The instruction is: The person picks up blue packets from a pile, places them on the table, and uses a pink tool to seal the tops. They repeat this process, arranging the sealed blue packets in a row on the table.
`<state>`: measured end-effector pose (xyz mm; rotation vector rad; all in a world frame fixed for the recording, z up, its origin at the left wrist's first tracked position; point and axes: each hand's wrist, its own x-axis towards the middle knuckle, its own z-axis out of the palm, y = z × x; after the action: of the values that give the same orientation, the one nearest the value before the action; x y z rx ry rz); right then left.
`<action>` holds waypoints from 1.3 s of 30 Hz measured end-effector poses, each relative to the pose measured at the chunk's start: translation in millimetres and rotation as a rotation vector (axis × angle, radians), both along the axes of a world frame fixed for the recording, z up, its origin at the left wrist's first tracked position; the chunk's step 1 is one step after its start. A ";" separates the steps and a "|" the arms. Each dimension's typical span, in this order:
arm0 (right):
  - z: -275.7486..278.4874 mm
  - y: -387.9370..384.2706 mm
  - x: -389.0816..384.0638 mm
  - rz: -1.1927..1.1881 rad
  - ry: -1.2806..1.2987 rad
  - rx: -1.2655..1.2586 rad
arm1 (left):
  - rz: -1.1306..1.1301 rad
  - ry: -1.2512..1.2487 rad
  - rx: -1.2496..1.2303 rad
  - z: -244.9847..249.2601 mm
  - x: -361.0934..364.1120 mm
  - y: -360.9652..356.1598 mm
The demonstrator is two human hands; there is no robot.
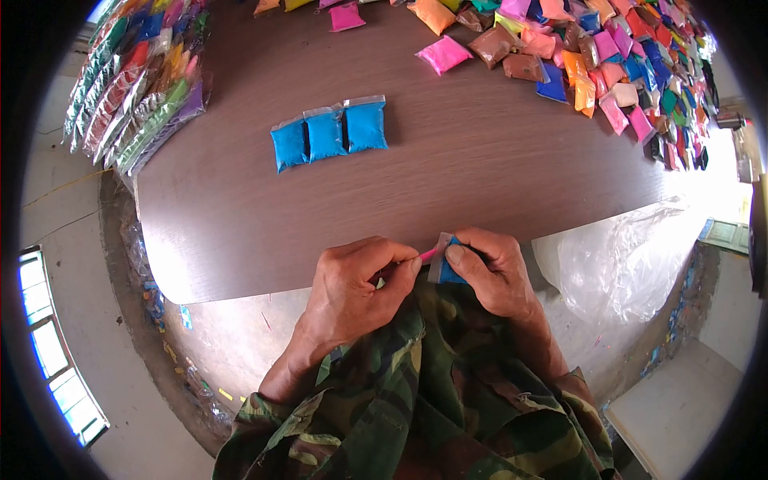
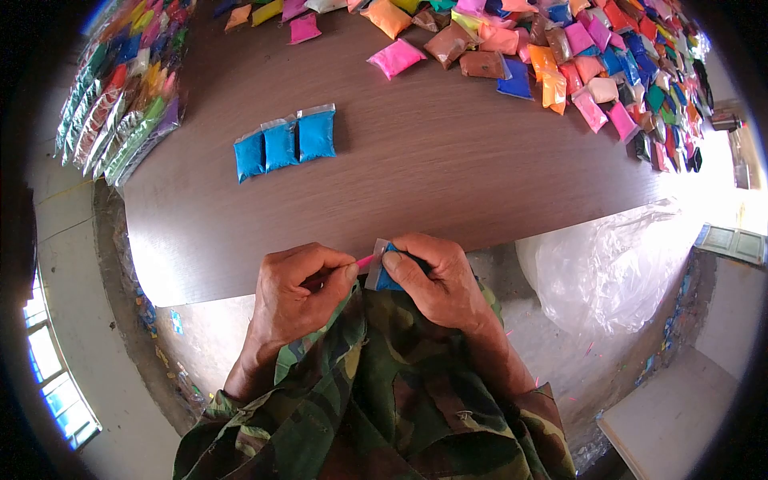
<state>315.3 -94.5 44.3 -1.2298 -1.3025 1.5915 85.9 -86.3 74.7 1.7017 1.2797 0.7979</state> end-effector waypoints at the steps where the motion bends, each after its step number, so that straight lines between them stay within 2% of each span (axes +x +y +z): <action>1: -0.2 0.0 0.0 0.002 0.002 0.002 | -0.001 0.001 0.006 -0.2 -0.2 0.1; 25: 0.0 -0.3 0.2 0.043 0.000 0.027 | -0.038 -0.042 -0.016 -1.6 0.1 4.3; 28: -1.0 -0.5 0.6 0.043 0.000 0.018 | -0.032 -0.009 -0.101 5.8 3.5 4.7; 34: -2.5 -2.0 1.9 0.034 0.001 -0.016 | -0.051 -0.046 -0.021 -0.8 3.5 4.7; 39: -1.0 -1.6 2.4 0.022 0.063 -0.064 | -0.009 -0.145 -0.159 -1.8 0.5 2.7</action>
<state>317.7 -96.2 43.3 -1.1976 -1.2382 1.6855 86.4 -83.6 72.9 1.4949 1.2028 0.7788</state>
